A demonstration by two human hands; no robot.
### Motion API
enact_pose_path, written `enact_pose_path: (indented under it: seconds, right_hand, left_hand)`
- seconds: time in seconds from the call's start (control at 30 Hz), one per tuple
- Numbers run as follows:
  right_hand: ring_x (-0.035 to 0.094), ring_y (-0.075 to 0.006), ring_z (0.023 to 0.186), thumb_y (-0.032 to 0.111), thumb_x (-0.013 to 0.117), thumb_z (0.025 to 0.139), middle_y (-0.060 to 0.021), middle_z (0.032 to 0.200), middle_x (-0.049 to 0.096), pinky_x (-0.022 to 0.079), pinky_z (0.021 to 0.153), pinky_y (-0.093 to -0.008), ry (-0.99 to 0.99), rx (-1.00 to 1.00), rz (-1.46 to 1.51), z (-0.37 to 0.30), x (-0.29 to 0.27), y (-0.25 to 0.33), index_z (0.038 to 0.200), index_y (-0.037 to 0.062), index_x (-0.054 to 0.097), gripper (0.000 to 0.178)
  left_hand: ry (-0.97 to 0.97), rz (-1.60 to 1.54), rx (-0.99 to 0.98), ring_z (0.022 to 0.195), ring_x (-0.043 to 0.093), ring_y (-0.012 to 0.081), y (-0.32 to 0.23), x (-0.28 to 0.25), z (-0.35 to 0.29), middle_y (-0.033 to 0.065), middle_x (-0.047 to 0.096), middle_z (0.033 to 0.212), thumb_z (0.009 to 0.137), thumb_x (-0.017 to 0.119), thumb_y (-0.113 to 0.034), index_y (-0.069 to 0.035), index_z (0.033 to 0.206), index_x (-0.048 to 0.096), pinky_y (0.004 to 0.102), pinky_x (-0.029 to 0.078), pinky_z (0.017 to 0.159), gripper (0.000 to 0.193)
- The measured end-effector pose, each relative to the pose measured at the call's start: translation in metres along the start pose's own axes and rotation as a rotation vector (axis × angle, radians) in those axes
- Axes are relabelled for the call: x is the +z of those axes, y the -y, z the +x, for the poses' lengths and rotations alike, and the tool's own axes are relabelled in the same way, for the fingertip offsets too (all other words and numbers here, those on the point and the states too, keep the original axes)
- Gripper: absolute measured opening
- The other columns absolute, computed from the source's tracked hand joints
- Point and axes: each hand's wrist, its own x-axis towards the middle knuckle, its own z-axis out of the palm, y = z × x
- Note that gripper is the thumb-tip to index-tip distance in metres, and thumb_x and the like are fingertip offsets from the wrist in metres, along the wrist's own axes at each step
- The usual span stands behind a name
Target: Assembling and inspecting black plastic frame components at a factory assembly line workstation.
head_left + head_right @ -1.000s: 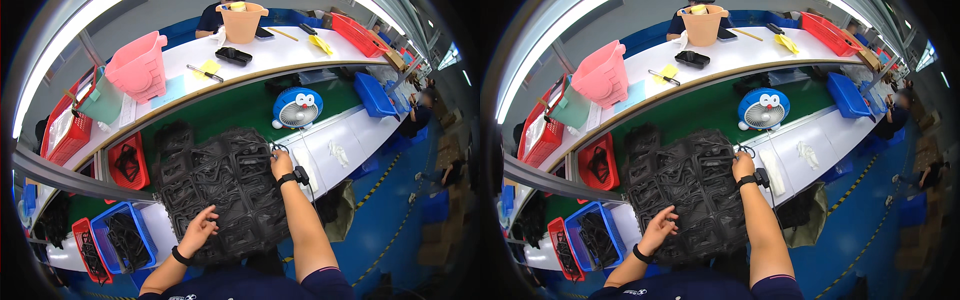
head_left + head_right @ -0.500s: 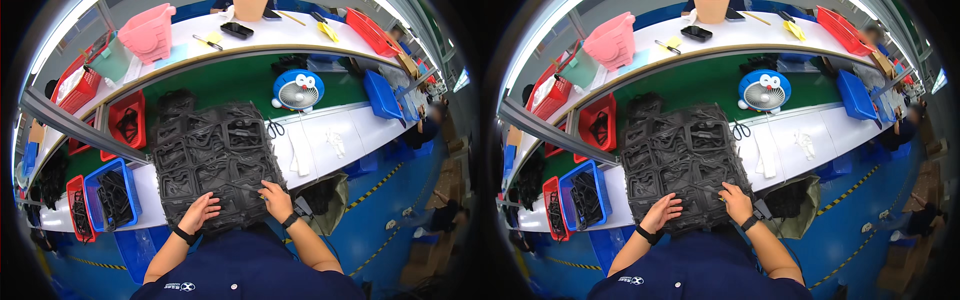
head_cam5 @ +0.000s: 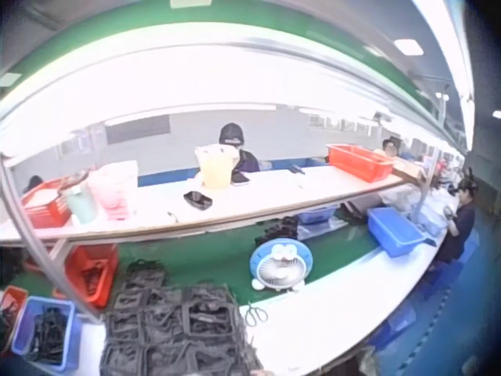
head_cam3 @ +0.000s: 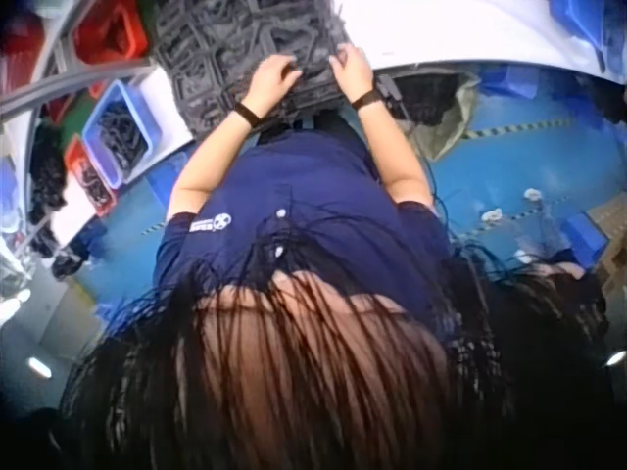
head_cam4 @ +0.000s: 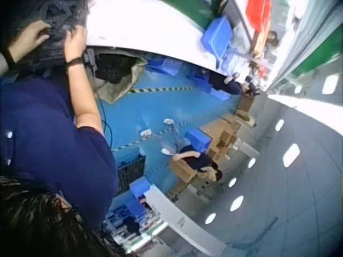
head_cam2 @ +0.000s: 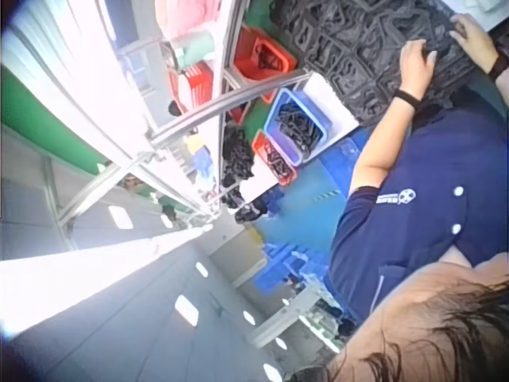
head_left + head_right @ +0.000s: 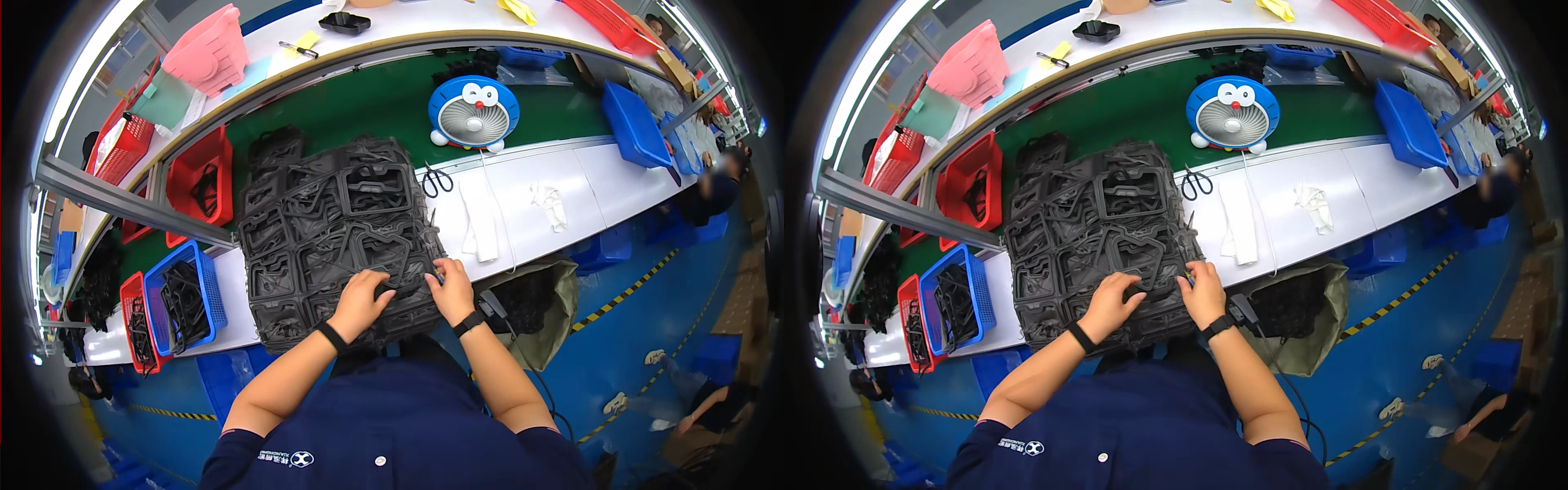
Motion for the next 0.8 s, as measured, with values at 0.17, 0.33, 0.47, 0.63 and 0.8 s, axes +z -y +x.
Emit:
enact_pose_path:
  seconds: [0.17, 0.33, 0.47, 0.63, 0.8]
  right_hand:
    - [0.058, -0.0366, 0.093, 0.011, 0.061, 0.08, -0.015, 0.1, 0.058, 0.049, 0.076, -0.0454, -0.041, -0.097, -0.045, 0.023, 0.027, 0.014, 0.122, 0.0112, 0.053, 0.043]
    - [0.062, -0.0366, 0.088, 0.015, 0.064, 0.079, -0.0145, 0.092, 0.064, 0.049, 0.074, -0.0473, 0.054, -0.136, -0.013, 0.055, 0.072, 0.009, 0.09, 0.0104, 0.062, 0.013]
    - [0.063, -0.0387, 0.082, 0.021, 0.066, 0.079, -0.0187, 0.083, 0.066, 0.049, 0.073, -0.0475, 0.002, 0.099, 0.119, 0.068, 0.06, -0.013, 0.089, 0.0079, 0.065, 0.016]
    - [0.061, -0.0089, 0.07, 0.011, 0.066, 0.085, -0.0051, 0.073, 0.065, 0.049, 0.061, -0.0235, 0.325, 0.312, 0.683, 0.084, 0.031, -0.04, 0.1, 0.0021, 0.065, 0.017]
    - [0.058, -0.0114, 0.072, 0.005, 0.069, 0.081, -0.0049, 0.085, 0.063, 0.05, 0.067, -0.0253, 0.121, 0.19, 0.68, 0.048, 0.004, -0.069, 0.108, 0.0019, 0.059, 0.028]
  left_hand:
    - [0.01, 0.527, 0.054, 0.088, 0.058, 0.0321, -0.005, 0.036, 0.044, 0.0141, 0.058, 0.09, 0.069, 0.075, -0.023, -0.003, 0.086, 0.063, 0.0423, 0.046, 0.077, 0.03]
    - [-0.069, 0.266, 0.067, 0.081, 0.06, 0.0337, 0.027, 0.008, 0.017, 0.0155, 0.061, 0.085, 0.075, 0.065, -0.006, 0.001, 0.087, 0.062, 0.0402, 0.048, 0.074, 0.014]
    - [0.327, -0.526, -0.379, 0.073, 0.059, 0.0099, 0.008, -0.074, 0.002, 0.0035, 0.059, 0.074, 0.091, 0.055, -0.006, -0.002, 0.096, 0.054, 0.0242, 0.046, 0.069, 0.007]
    - [-0.206, -1.153, -0.031, 0.063, 0.046, 0.0109, -0.003, -0.204, -0.057, -0.0017, 0.047, 0.069, 0.091, 0.061, -0.021, -0.007, 0.101, 0.046, 0.0293, 0.04, 0.071, 0.023]
    - [-0.22, -1.148, 0.069, 0.058, 0.048, 0.0125, -0.008, -0.215, -0.083, 0.0014, 0.053, 0.074, 0.087, 0.066, -0.032, -0.013, 0.087, 0.045, 0.027, 0.037, 0.057, 0.029]
